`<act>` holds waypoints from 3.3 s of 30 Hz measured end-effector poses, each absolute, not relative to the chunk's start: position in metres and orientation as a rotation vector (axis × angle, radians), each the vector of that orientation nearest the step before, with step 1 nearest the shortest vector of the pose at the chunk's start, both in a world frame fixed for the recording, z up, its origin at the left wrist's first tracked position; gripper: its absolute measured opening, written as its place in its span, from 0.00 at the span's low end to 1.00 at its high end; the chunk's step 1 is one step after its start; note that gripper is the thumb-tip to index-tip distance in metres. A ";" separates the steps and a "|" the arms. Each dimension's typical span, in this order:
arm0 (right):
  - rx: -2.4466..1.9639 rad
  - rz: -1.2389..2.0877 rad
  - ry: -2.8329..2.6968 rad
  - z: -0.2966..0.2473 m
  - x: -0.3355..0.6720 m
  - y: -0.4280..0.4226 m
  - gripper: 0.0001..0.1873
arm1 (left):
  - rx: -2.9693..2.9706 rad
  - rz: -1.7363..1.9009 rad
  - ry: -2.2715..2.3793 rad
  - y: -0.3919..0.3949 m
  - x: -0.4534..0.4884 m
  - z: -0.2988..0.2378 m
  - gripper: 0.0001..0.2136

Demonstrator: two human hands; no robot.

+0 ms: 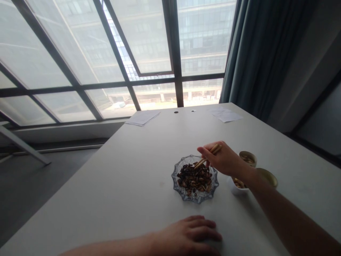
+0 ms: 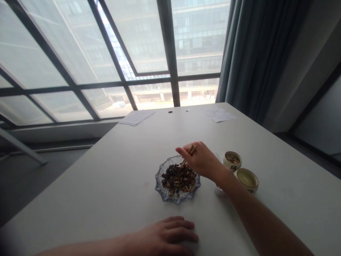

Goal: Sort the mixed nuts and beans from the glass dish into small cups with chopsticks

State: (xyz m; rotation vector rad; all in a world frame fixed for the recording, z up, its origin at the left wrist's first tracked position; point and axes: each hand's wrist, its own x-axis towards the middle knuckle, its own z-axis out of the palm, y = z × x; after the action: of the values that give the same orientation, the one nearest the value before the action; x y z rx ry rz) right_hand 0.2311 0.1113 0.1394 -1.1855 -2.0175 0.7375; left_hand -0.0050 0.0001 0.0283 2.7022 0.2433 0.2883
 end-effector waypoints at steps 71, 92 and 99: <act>-1.227 0.610 -1.939 0.179 0.258 0.093 0.30 | 2.669 0.218 0.227 0.004 -0.003 0.028 0.15; -1.345 0.456 -1.818 0.191 0.286 0.088 0.30 | 2.673 0.312 0.197 0.006 -0.003 0.022 0.13; -1.519 0.427 -1.704 0.198 0.310 0.091 0.26 | 2.673 0.258 0.210 0.005 -0.002 0.030 0.13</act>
State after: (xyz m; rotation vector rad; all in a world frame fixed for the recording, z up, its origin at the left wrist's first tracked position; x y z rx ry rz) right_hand 0.3102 0.0909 0.1980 -1.5193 -1.7043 0.4269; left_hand -0.0022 0.0052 0.0297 2.6734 0.2104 0.2580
